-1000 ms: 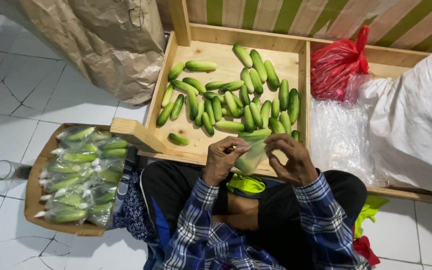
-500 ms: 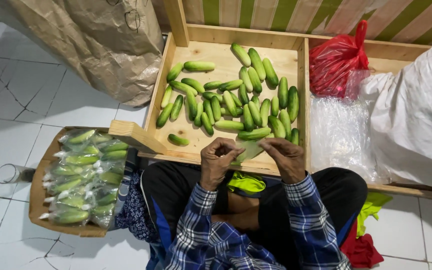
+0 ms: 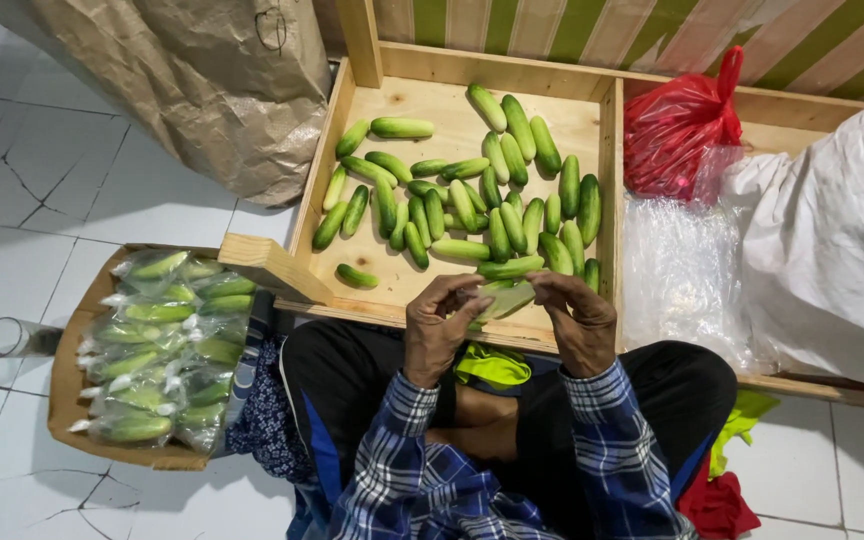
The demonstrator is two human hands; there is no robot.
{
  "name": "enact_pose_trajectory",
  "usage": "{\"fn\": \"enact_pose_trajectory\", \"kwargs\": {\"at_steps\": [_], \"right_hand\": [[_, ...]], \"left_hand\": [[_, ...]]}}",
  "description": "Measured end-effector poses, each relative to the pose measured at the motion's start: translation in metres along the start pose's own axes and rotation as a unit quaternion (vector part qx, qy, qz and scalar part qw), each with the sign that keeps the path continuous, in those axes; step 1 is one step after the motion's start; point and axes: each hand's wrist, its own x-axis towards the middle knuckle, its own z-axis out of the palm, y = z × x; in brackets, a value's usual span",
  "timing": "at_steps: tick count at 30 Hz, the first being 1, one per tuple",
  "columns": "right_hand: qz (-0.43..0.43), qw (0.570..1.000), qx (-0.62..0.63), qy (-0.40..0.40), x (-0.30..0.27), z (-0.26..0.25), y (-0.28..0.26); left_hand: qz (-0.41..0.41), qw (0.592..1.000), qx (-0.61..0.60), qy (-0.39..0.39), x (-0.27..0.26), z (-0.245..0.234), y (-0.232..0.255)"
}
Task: Bagging small green vegetables into plastic bags from a wooden crate
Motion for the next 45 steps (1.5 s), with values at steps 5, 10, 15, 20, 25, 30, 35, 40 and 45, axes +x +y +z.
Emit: {"fn": "enact_pose_trajectory", "kwargs": {"at_steps": [5, 10, 15, 20, 25, 30, 35, 40, 45], "right_hand": [[-0.005, 1.0, 0.004, 0.005, -0.001, 0.003, -0.004], [-0.01, 0.996, 0.084, 0.007, -0.006, -0.003, 0.015], [-0.037, 0.997, 0.065, 0.017, -0.008, -0.001, 0.022], [-0.018, 0.999, 0.037, 0.026, -0.009, 0.001, 0.003], [-0.016, 0.998, 0.021, 0.062, -0.011, 0.002, -0.007], [0.006, 0.998, 0.037, 0.05, -0.016, 0.001, -0.011], [0.004, 0.998, 0.062, 0.032, -0.016, 0.001, -0.016], [0.025, 0.995, 0.09, 0.02, -0.017, -0.005, -0.023], [0.033, 0.993, 0.112, 0.02, -0.024, -0.008, -0.03]], "left_hand": [[0.003, 1.0, 0.031, -0.001, 0.004, 0.006, 0.022], [0.03, 0.995, 0.097, -0.019, 0.006, 0.009, 0.006], [0.028, 0.997, 0.074, -0.011, 0.008, 0.021, 0.028], [0.044, 0.997, 0.066, -0.009, 0.005, 0.024, 0.042], [0.062, 0.996, 0.058, -0.028, 0.001, 0.024, 0.048], [0.062, 0.996, 0.06, 0.003, -0.001, 0.027, 0.043], [0.072, 0.997, 0.033, -0.014, -0.005, 0.031, 0.054], [0.06, 0.997, -0.025, -0.032, -0.007, 0.034, 0.063], [0.08, 0.995, -0.02, -0.056, -0.013, 0.033, 0.067]]}}
